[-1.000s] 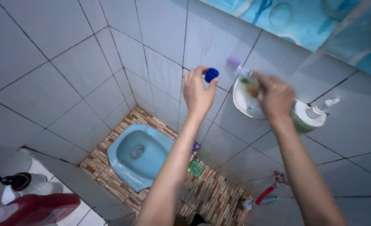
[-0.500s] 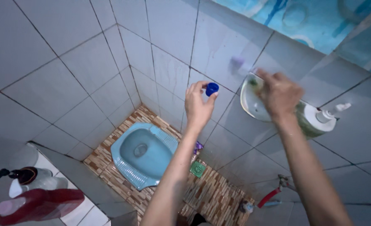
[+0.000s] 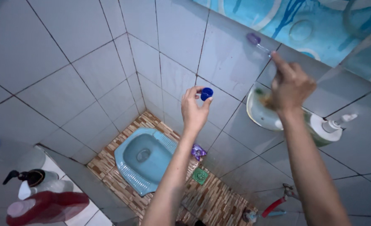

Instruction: The person scrubs the tiled walls of a bathroom using a toothbrush and a small blue cap containing liquid. They repeatedly dip the toothbrush into the cap and scrub the grout lines and tile surfaces near a squat toilet.

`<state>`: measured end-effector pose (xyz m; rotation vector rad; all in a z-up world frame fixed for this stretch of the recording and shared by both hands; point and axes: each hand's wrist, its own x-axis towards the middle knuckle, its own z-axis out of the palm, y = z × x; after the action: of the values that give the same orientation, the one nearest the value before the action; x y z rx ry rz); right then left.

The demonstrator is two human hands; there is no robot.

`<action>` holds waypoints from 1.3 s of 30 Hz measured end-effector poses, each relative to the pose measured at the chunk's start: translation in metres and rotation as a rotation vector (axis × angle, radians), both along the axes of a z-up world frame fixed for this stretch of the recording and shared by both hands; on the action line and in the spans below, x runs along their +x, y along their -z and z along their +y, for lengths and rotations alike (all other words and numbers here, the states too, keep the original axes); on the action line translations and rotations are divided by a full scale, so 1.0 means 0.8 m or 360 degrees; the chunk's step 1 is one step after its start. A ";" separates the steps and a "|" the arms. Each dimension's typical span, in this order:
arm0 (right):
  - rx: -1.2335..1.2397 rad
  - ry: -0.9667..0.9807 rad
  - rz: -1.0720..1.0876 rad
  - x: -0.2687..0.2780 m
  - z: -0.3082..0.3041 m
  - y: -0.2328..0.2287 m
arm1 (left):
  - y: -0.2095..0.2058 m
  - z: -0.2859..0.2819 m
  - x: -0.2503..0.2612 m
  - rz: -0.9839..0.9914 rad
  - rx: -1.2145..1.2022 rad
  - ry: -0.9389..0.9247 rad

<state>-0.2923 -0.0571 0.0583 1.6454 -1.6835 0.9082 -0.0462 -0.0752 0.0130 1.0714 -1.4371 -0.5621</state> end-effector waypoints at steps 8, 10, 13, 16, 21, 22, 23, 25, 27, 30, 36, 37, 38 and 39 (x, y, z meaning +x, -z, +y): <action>0.0190 -0.0019 0.0149 0.014 -0.012 0.003 | 0.007 0.001 0.015 -0.0002 -0.0068 0.0063; 0.0028 0.0019 -0.0016 0.017 -0.017 0.000 | 0.007 -0.002 0.019 0.0021 -0.0052 0.0008; 0.0048 -0.0098 0.0110 0.023 -0.019 0.003 | 0.010 -0.001 0.021 0.0010 -0.0031 -0.0003; 0.0243 -0.0093 0.0265 0.031 -0.024 0.004 | 0.010 0.001 0.021 -0.0044 -0.0005 0.0016; 0.0115 0.0003 -0.0006 0.032 -0.042 -0.012 | 0.006 -0.002 0.028 0.0004 0.0013 0.0019; -0.0034 0.0011 -0.0033 0.034 -0.044 -0.009 | 0.006 -0.002 0.029 0.0028 0.0026 0.0006; 0.0011 -0.0086 -0.0016 0.035 -0.047 -0.006 | 0.006 -0.004 0.030 0.0052 0.0038 -0.0007; 0.0102 -0.0269 0.0016 0.041 -0.050 0.005 | 0.006 -0.007 0.030 0.0020 0.0018 -0.0022; 0.0339 -0.0095 0.0233 0.056 -0.052 0.025 | 0.008 -0.007 0.030 0.0021 0.0009 -0.0006; 0.0565 0.0042 0.0084 0.060 -0.064 0.025 | 0.009 -0.010 0.038 0.0059 -0.0041 0.0044; 0.0039 -0.0016 0.0071 0.063 -0.078 0.011 | 0.023 -0.011 0.053 0.0085 0.0045 -0.0055; 0.0092 -0.0041 0.0137 0.066 -0.075 0.014 | 0.026 -0.011 0.054 0.0069 0.0046 -0.0059; 0.0131 -0.0072 0.0206 0.072 -0.077 0.015 | 0.026 -0.014 0.056 0.0056 0.0036 -0.0069; 0.0197 -0.0066 0.0223 0.075 -0.078 0.016 | 0.027 -0.016 0.058 0.0053 0.0014 -0.0063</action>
<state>-0.2327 -0.1193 0.0459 1.7884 -1.6437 0.7024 0.0004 -0.0882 -0.0083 1.0905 -1.3829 -0.5560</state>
